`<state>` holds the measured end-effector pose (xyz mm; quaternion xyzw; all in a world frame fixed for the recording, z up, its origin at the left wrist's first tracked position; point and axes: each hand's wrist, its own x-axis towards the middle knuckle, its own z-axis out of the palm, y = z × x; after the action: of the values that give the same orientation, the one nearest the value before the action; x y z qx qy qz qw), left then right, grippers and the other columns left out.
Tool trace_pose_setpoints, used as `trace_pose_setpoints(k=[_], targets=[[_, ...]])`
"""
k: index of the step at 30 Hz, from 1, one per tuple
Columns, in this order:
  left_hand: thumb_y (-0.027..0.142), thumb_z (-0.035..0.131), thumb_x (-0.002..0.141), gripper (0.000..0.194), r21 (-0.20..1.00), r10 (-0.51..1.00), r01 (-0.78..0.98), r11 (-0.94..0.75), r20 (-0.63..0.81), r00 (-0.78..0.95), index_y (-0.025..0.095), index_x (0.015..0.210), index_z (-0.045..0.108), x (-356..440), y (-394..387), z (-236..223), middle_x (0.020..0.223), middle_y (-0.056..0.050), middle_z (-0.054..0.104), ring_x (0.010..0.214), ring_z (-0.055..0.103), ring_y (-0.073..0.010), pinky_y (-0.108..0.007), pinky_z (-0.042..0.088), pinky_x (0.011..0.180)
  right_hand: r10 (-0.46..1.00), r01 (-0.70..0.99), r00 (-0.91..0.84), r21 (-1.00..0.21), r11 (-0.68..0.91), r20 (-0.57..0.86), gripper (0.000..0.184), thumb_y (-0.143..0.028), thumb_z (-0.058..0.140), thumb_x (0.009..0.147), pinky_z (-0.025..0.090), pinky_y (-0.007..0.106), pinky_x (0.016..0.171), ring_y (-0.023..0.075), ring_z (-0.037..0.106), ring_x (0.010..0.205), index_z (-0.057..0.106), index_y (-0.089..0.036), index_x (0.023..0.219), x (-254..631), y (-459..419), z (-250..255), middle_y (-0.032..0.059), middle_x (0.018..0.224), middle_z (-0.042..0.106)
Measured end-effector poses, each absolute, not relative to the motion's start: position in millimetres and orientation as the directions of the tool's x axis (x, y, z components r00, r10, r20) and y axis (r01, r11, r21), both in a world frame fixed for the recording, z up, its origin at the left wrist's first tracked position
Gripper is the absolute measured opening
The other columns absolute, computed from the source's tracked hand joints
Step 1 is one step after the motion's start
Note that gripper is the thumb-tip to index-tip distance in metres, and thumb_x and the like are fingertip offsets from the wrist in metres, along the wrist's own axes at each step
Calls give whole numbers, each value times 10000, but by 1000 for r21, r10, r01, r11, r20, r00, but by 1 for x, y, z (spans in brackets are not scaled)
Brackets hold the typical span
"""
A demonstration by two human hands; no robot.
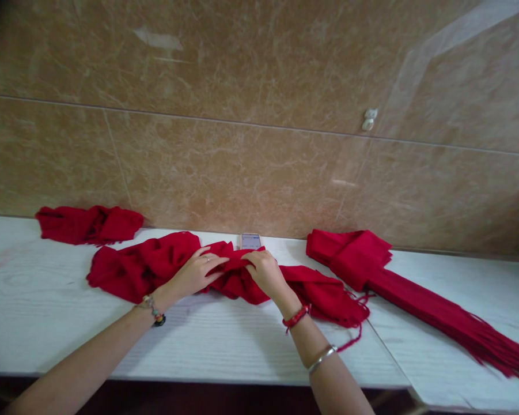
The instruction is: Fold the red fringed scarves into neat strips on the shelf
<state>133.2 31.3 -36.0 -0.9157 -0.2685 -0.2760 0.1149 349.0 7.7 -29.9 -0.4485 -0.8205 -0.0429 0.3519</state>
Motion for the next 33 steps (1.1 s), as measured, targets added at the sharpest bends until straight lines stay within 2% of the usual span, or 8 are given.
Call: trace_pose_setpoints(k=[3, 9, 16, 19, 23, 27, 30, 33], targets=[[157, 370, 863, 215, -20, 443, 598, -801, 652, 615, 166, 918, 578, 128, 36, -36, 875, -50, 646, 832, 576, -163, -339, 403, 869, 733, 815, -341, -204, 543, 589, 249, -75, 486, 757, 429, 312, 793, 183, 597, 820, 645, -187, 912, 353, 8, -28, 52, 884, 674], [205, 299, 872, 222, 177, 487, 825, -537, 863, 132, 165, 873, 517, 101, 43, -18, 783, -57, 591, 737, 565, -180, -298, 433, 698, 800, 946, -160, -143, 293, 578, 377, -15, 446, 701, 421, 305, 794, 195, 589, 856, 616, -178, 995, 371, 10, -23, 87, 965, 652], [168, 319, 867, 179, 478, 386, 851, -219, 843, -374, 128, 919, 486, 44, 57, 2, 861, -65, 559, 879, 547, -227, -361, 402, 750, 767, 959, 66, -254, 128, 638, 477, 5, 398, 629, 443, 314, 800, 214, 611, 869, 617, -159, 1019, 398, 16, -24, 100, 957, 670], [154, 343, 853, 185, 403, 364, 870, -283, 885, -292, 127, 958, 493, 48, 54, 0, 932, -80, 540, 959, 513, -229, -377, 398, 820, 779, 920, 63, -339, 196, 624, 505, 4, 379, 595, 446, 308, 820, 216, 603, 918, 627, -141, 1011, 399, 19, -26, 105, 982, 667], [194, 434, 815, 308, 109, 333, 861, -497, 940, 73, 159, 1120, 462, 86, 39, -8, 1180, -122, 457, 1125, 420, -242, -394, 332, 948, 783, 853, -63, -373, 364, 618, 569, 9, 350, 523, 434, 293, 858, 187, 596, 944, 641, -168, 978, 387, 18, -27, 61, 990, 670], [297, 506, 799, 423, -171, 361, 611, -773, 673, 645, 220, 1209, 435, 117, 28, -18, 1300, -96, 418, 1214, 353, -248, -439, 236, 1008, 772, 813, -181, -350, 466, 609, 584, 8, 339, 502, 435, 287, 848, 180, 597, 919, 637, -164, 974, 377, 16, -27, 61, 968, 671], [365, 559, 775, 471, -163, 389, 502, -849, 449, 804, 239, 1215, 452, 122, 32, -27, 1229, -74, 513, 1166, 416, -236, -452, 229, 1001, 760, 823, -181, -327, 465, 624, 600, 18, 342, 508, 435, 278, 830, 178, 587, 920, 615, -158, 1012, 377, 16, -27, 70, 994, 656], [289, 531, 806, 307, -99, 453, 549, -830, 454, 767, 235, 1108, 550, 116, 42, -31, 1046, -46, 620, 982, 539, -190, -414, 290, 956, 765, 876, -160, -268, 402, 623, 542, 26, 360, 545, 433, 269, 802, 183, 574, 920, 616, -158, 987, 388, 16, -25, 81, 985, 643]])
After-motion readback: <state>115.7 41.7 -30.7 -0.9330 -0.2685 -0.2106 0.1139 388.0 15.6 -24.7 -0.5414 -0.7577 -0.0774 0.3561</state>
